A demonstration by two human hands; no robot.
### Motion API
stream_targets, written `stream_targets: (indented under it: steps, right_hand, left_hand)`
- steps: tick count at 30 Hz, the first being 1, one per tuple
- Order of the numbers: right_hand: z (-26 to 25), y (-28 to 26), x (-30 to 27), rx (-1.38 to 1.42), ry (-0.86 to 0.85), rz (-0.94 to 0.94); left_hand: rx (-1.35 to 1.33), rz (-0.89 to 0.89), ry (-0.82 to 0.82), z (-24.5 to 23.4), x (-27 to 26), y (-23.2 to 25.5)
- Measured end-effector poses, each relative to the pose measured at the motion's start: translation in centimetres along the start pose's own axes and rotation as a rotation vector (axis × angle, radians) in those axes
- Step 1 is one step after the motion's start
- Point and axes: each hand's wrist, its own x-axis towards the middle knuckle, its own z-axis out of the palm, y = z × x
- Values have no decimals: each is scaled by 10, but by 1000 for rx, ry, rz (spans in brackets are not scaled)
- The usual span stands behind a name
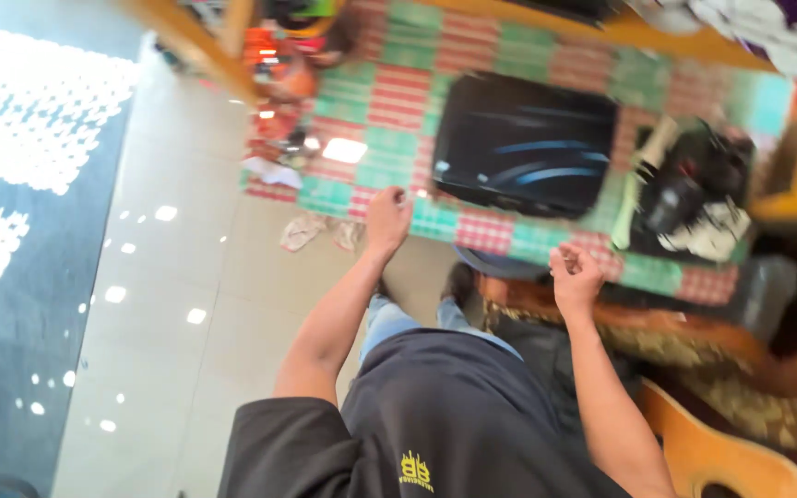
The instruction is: Organizing various household items including a laptop, guitar, backpack, and storage box.
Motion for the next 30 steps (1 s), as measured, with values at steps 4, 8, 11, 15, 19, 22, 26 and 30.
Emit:
stream_targets:
  steps: [4,8,11,15,19,22,26,30]
  right_hand:
    - [50,-36,-2,-26,-104,-100]
    - [91,-64,-22,-51,-177,-133]
    - [101,-57,-36,-75,-176,-117]
    - [107,-40,-57,-25,-127,-60]
    - [85,-16,-87,-72,-72,3]
    - [77,-8,-112,-70,-7,95]
    - [81,-10,-134,-60,114,175]
    - [94,-20,-155,-46,187,227]
  left_hand:
    - [-46,-193,109,-45,4,-82]
    - [119,-369,169,-67,3,-141]
    - [143,-384,138,-84,6,-145]
    - [293,-207,7,-68,19,-181]
    - [167,-144,357,-79,57,-148]
    - [-5,-292,522,-106,82,-115]
    - [-26,-345,480,-107,113,-112]
    - [24,-385,410,-105,122,-114]
